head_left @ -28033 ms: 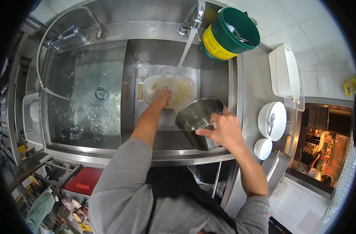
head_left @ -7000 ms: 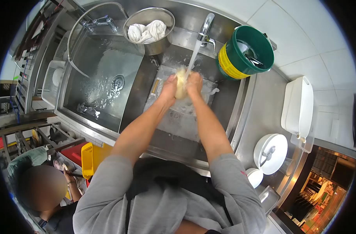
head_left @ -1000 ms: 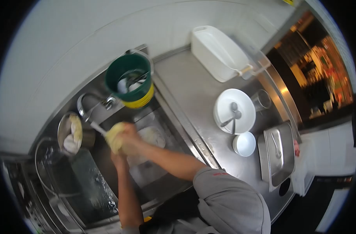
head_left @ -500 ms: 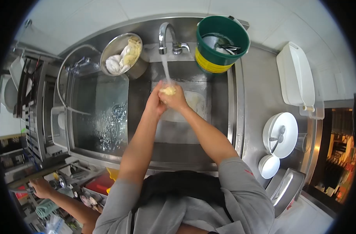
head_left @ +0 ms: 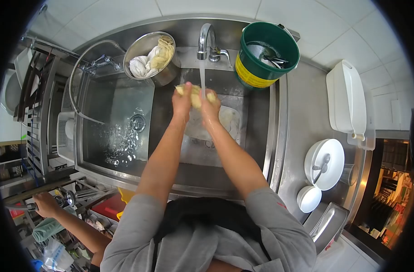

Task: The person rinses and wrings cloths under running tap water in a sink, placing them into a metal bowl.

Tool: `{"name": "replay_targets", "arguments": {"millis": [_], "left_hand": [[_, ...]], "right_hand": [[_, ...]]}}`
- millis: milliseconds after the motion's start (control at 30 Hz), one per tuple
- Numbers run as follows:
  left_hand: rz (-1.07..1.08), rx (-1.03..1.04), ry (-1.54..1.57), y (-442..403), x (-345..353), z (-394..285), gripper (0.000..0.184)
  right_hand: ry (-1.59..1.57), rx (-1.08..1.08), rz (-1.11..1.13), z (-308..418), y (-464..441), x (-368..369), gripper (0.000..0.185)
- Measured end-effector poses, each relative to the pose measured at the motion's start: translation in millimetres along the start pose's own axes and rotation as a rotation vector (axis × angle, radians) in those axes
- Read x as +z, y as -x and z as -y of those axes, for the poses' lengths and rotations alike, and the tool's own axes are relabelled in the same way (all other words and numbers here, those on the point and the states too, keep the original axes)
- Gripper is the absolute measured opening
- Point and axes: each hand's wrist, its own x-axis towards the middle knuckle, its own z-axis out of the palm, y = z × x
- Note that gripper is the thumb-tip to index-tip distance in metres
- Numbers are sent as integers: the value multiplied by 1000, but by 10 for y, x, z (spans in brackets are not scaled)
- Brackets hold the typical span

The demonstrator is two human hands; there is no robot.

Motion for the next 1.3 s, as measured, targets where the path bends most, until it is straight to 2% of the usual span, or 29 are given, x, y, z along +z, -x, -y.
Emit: {"name": "replay_targets", "arguments": {"millis": [67,167,200,300,333,433,467,567,600,700,767,800,833,900,967,1000,1100,1200,1267,1300], "left_hand": [[74,-76,-40,-89,-61,52,47],[448,-597,384,-246,-278,287,42],[604,-678,449,-210,-297,347,29],[252,-468,438,136,-143,389,18],[161,-335,386,365,-50,251,20],[154,-123,304,696,-11,195,27],[191,-41,255,796,-14,152,30],[411,335,-127,1033,-110,75,27],[475,354,-167,1185,-118,-11,26],[550,903,-522,1383,-208,-137,21],[634,1087,-589,1503,-228,-72,20],[677,1182,-621,1543,-241,-52,20],[841,1243,-640,1551,-270,-30,18],[1179,1351,-663,1562,-328,81,14],[1369,1388,-1070,1607,-318,224,14],[1458,1389,-1281,1621,-304,310,16],[1542,1203,-1646,1600,-258,622,20],[1430,1220,-1554,1443,-353,1295,17],[1153,807,-1285,1561,-350,1332,18],[1139,747,-1259,1530,-361,1338,18]], "right_hand": [[498,-426,-8,80,-49,-44,25],[731,-658,363,343,247,-245,20],[684,-799,366,402,328,-285,20],[421,-639,171,268,450,-320,23],[375,-613,95,58,370,-374,26],[-517,439,-195,153,472,-305,28],[-529,563,-218,229,495,-283,37],[-670,772,228,261,527,-416,43],[-615,827,287,132,459,-492,47],[-1007,1048,1285,-348,62,-729,47],[-483,1094,1207,-106,133,-678,51],[-44,1028,1039,7,230,-662,53],[376,928,844,160,347,-640,56],[634,797,956,333,568,-545,59],[1055,472,1455,393,522,-507,59],[1254,281,1535,402,552,-468,55],[1430,13,1442,236,662,-481,52],[1391,-155,1289,-527,641,-692,51],[1478,-127,1316,-748,692,-682,51],[1516,-114,1329,-828,709,-682,51]]}}
